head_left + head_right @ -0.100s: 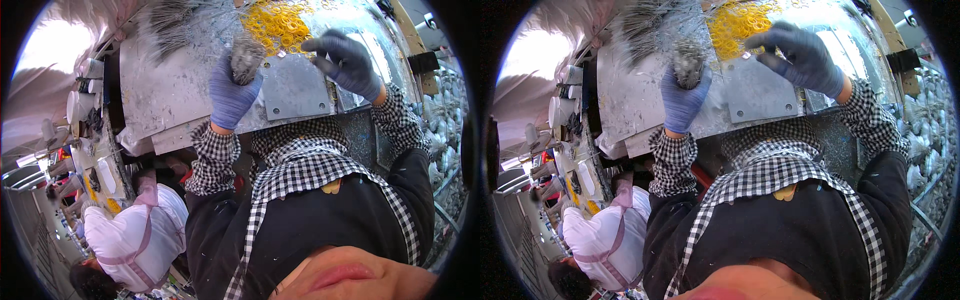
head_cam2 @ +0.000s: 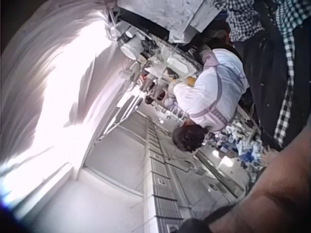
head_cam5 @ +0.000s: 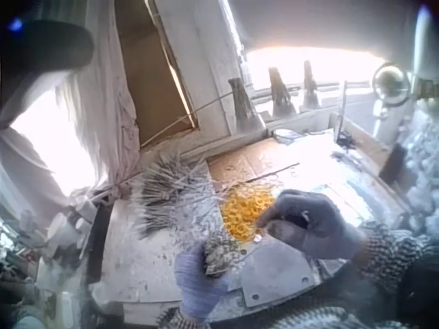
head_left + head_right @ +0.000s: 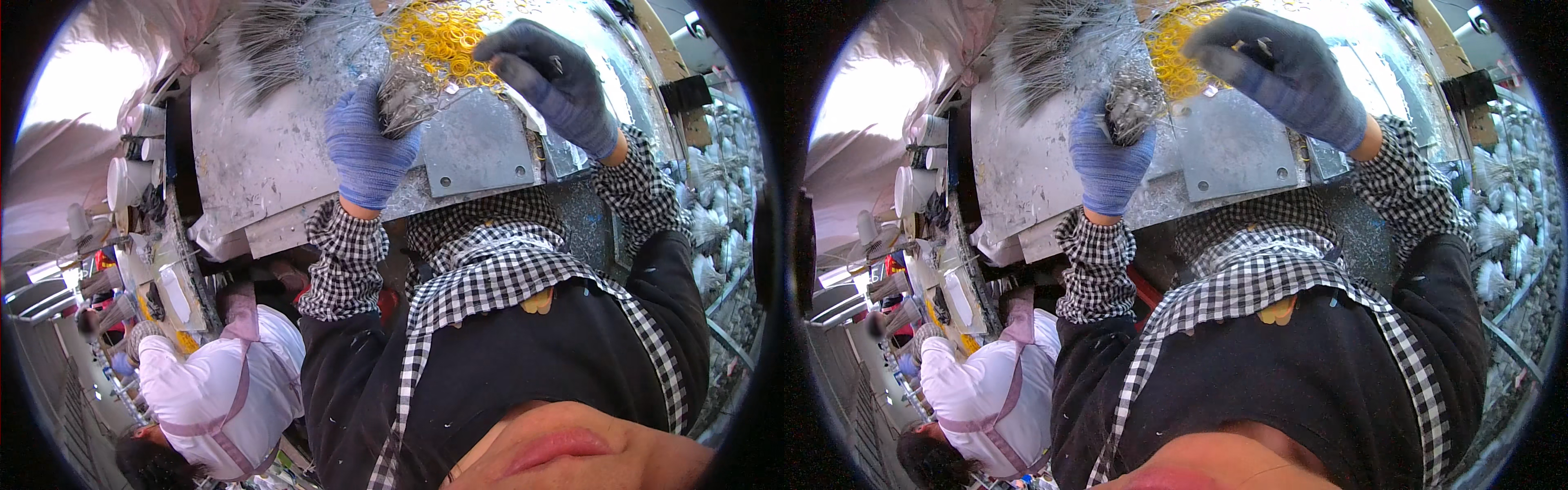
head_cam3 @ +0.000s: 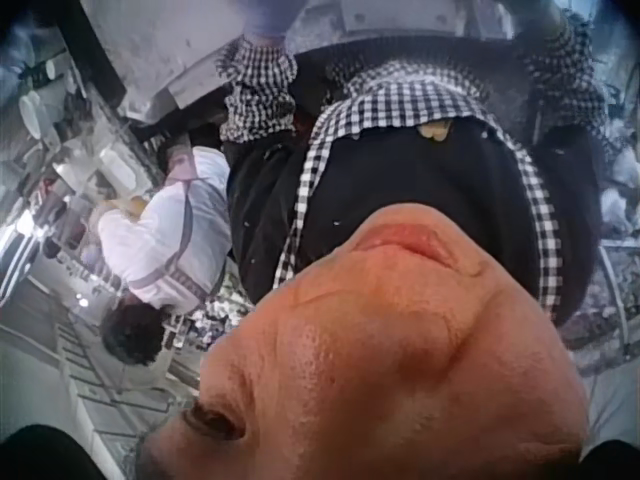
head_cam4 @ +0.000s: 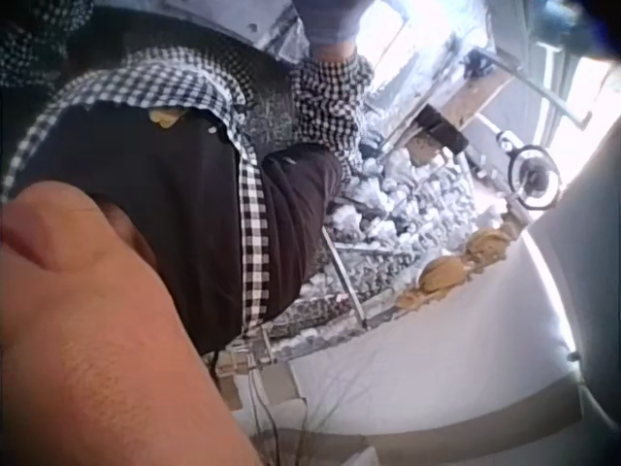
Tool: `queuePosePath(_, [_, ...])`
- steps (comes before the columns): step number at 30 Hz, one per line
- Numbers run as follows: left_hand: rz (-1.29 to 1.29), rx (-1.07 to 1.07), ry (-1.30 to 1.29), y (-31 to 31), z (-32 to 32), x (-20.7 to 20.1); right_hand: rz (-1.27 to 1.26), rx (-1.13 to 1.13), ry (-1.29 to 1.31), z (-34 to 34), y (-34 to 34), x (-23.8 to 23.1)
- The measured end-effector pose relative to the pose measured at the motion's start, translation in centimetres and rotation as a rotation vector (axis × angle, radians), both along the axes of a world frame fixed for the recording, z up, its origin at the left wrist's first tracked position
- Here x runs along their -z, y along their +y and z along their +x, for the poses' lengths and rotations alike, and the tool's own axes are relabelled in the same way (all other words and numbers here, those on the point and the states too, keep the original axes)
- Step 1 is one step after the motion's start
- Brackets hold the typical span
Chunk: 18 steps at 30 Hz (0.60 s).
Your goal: Assembling bundles of white artificial branches and securing them with rubber bands on a factory workbench.
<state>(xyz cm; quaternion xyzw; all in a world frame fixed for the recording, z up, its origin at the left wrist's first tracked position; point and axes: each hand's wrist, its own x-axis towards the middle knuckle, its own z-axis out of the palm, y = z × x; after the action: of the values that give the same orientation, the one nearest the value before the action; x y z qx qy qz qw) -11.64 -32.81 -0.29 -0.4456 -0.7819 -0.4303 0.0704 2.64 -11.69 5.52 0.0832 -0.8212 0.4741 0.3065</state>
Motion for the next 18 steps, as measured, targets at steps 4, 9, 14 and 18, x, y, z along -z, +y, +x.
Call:
queuePosePath(4, [-0.118, -0.074, 0.242, 0.2, -0.1, -0.5, 0.249, -0.004, -0.007, -1.3, -1.3, -0.8])
queuePosePath(9, [-0.269, -0.136, 0.409, 0.1, 0.2, -1.2, 0.383, 0.090, -0.157, -1.6, -2.1, 0.6])
queuePosePath(14, [-0.257, -0.139, 0.350, -0.9, -0.7, -0.5, 0.076, 0.238, -0.118, -1.1, 1.3, 2.9])
queuePosePath(18, [-0.205, -0.192, -0.092, -2.8, -2.5, 0.2, -0.222, 0.517, 0.195, 0.6, 4.8, -2.8])
